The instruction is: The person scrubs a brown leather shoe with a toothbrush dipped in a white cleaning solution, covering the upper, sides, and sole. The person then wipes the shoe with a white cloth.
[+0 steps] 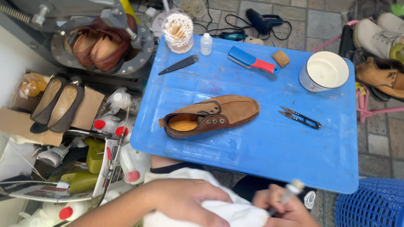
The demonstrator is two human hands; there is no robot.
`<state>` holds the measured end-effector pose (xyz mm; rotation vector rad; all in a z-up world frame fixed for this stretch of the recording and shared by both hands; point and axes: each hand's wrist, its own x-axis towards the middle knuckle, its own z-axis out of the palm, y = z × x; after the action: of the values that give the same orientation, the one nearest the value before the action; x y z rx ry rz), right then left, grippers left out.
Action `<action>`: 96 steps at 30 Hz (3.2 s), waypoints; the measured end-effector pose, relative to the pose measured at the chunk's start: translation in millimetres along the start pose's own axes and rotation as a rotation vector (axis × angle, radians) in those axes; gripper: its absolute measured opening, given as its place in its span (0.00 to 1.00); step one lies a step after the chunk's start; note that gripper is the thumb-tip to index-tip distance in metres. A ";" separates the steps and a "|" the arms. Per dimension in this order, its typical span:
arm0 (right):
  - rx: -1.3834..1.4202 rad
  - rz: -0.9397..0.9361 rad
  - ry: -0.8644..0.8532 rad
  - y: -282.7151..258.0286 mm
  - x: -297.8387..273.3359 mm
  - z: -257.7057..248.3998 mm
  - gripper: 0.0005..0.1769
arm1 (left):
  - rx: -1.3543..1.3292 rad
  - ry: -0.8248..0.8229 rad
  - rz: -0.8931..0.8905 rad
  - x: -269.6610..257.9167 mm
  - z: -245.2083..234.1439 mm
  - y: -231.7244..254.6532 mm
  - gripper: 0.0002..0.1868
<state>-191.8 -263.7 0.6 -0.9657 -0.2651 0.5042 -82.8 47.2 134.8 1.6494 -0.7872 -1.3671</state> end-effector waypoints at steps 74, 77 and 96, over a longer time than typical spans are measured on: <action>-0.889 0.125 0.651 -58.0 42.6 -15.3 0.20 | 0.878 1.034 0.019 153.9 45.0 -48.3 0.33; -0.852 0.183 0.595 -56.3 51.1 -15.1 0.18 | 1.004 1.131 -0.160 146.9 69.1 -55.9 0.34; -1.322 0.000 1.161 -215.8 134.4 -83.0 0.11 | 0.865 0.266 -0.097 145.3 80.9 -106.0 0.25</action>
<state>21.3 -353.8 134.6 -2.3536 0.5520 -0.3988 -135.7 -46.8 -30.4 2.4880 -1.2453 -0.8599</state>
